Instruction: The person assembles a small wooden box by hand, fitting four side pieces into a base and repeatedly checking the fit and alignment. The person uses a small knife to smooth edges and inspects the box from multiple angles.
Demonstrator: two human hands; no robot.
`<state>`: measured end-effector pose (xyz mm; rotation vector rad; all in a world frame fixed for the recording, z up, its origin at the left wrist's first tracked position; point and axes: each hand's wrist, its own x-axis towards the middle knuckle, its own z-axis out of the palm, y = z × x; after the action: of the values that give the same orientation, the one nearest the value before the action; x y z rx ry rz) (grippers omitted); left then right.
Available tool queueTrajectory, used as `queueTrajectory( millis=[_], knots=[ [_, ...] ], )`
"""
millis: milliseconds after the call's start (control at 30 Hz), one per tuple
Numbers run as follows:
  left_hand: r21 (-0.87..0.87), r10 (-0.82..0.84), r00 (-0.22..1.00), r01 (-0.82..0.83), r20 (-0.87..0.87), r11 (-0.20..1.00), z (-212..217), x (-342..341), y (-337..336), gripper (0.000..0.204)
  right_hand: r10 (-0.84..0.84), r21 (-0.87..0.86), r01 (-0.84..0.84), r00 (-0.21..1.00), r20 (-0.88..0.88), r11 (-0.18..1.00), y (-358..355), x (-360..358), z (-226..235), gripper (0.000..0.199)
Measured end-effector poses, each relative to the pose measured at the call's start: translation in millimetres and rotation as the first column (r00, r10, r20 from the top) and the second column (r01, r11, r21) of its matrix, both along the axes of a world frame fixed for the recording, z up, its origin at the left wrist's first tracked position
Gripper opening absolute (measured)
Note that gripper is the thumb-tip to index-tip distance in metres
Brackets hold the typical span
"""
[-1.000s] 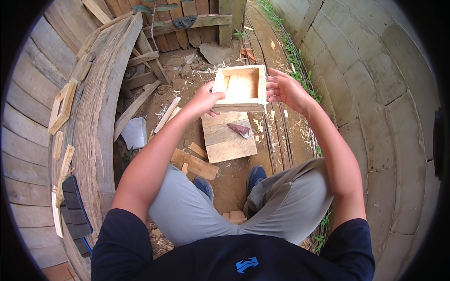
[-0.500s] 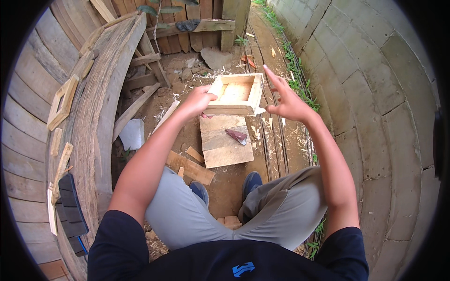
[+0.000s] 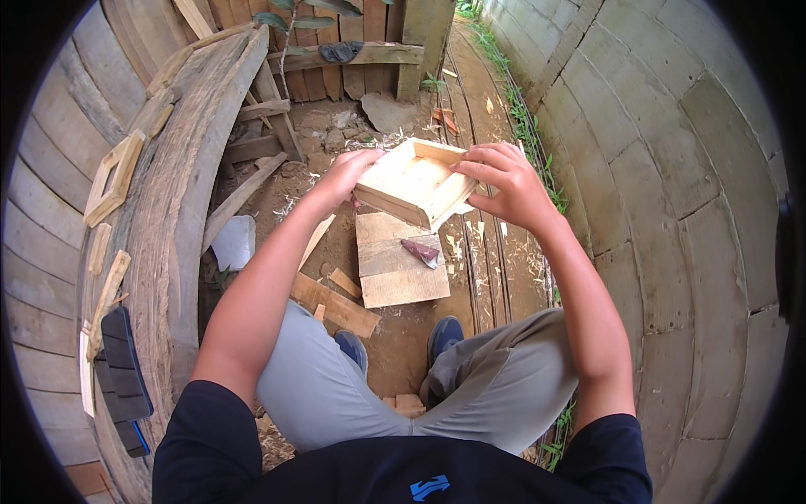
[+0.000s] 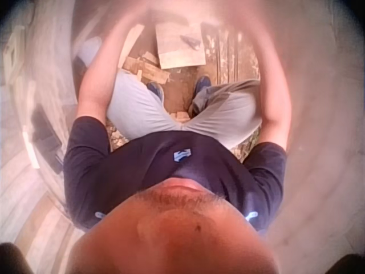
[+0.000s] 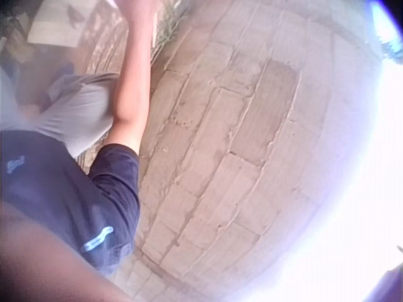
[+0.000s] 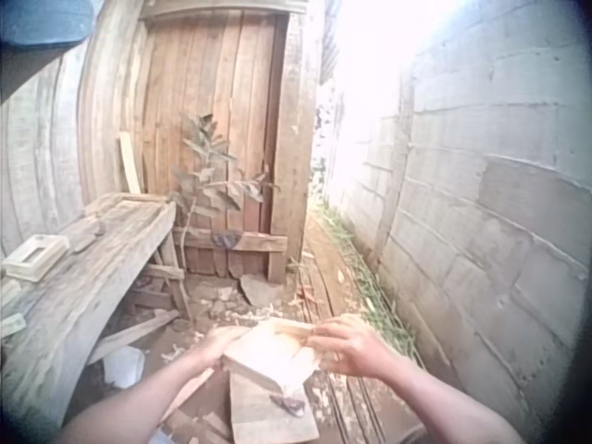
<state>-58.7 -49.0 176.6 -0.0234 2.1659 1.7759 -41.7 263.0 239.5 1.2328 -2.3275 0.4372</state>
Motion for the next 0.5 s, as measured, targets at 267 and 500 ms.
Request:
queueTrajectory(
  millis=[267,500],
  knots=[
    [0.363,0.143,0.988,-0.155,0.058,0.919,-9,-10,-1,0.072,-0.068,0.007,0.07,0.988,-0.138,0.998,-3,-1,-3,0.049],
    [0.419,0.16,0.986,-0.167,0.054,0.893,-1,2,19,0.069,-0.122,0.019,0.131,0.962,-0.243,0.991,-6,-3,-4,0.05]
  ],
)
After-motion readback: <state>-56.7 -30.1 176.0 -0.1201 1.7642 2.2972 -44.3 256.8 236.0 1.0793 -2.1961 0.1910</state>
